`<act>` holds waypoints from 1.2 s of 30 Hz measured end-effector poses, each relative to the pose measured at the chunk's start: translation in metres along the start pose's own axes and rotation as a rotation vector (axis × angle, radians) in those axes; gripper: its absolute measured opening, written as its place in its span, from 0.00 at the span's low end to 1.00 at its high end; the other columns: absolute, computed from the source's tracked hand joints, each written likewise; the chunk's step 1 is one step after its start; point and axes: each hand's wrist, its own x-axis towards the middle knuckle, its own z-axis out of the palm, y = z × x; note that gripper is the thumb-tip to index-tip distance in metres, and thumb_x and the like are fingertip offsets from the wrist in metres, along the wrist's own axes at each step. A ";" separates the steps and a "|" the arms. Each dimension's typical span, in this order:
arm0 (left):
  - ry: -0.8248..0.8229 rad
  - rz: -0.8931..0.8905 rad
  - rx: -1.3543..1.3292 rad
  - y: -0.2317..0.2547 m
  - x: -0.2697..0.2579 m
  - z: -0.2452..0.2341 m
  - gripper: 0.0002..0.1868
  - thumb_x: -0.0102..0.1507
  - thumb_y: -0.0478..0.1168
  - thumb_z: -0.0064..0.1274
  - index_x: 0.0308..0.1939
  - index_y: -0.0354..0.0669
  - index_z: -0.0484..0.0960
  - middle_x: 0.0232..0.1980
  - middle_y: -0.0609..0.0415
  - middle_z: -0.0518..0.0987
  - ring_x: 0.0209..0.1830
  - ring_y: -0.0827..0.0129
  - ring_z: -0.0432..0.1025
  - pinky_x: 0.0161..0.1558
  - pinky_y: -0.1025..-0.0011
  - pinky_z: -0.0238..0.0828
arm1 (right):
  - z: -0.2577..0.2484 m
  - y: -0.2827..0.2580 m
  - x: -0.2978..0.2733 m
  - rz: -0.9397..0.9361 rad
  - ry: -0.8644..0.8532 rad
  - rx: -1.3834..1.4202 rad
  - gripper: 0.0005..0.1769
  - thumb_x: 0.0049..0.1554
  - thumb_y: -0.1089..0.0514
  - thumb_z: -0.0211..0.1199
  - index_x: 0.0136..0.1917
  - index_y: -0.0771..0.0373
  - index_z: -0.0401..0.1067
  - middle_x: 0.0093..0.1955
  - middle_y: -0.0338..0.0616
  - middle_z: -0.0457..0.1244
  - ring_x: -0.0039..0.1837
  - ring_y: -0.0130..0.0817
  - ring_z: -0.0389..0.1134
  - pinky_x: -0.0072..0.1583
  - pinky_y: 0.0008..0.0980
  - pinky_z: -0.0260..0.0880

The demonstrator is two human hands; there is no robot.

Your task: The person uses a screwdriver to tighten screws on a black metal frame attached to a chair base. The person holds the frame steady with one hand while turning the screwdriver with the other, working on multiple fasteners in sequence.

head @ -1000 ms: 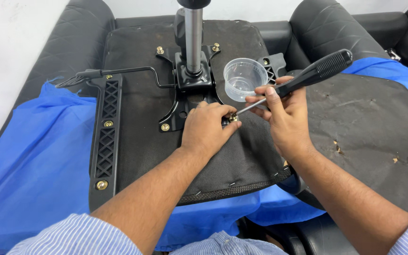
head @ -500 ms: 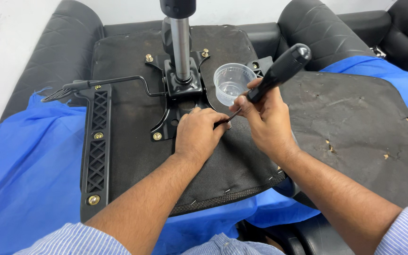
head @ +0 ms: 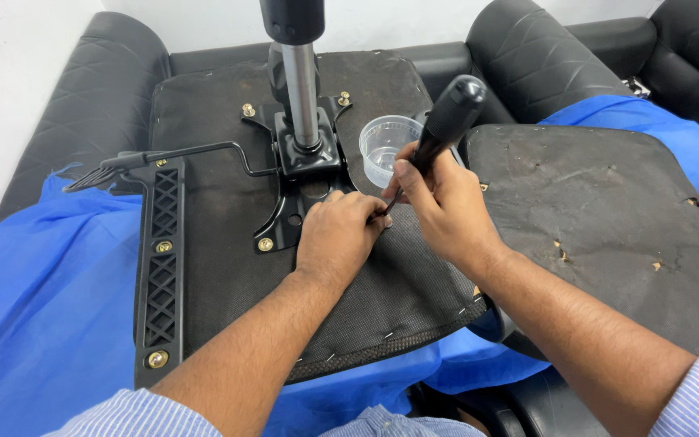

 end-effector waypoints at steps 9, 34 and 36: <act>0.019 0.022 -0.037 0.000 -0.001 0.000 0.12 0.61 0.47 0.61 0.44 0.47 0.88 0.42 0.60 0.83 0.47 0.65 0.75 0.53 0.59 0.71 | 0.006 -0.008 0.006 0.070 0.087 -0.068 0.12 0.65 0.53 0.61 0.54 0.65 0.69 0.46 0.42 0.71 0.50 0.28 0.77 0.51 0.32 0.82; -0.004 -0.053 -0.132 0.000 0.002 -0.001 0.13 0.60 0.49 0.64 0.39 0.45 0.88 0.38 0.59 0.84 0.43 0.65 0.76 0.51 0.62 0.74 | 0.002 -0.001 0.008 0.027 -0.009 0.022 0.18 0.67 0.55 0.56 0.67 0.66 0.67 0.53 0.43 0.69 0.55 0.30 0.75 0.58 0.33 0.79; 0.054 -0.006 -0.152 -0.001 0.001 0.000 0.12 0.60 0.47 0.63 0.39 0.44 0.88 0.39 0.59 0.84 0.43 0.64 0.76 0.50 0.61 0.74 | 0.000 0.000 0.006 0.023 -0.020 0.154 0.18 0.69 0.54 0.52 0.68 0.66 0.67 0.54 0.42 0.68 0.56 0.29 0.74 0.59 0.33 0.79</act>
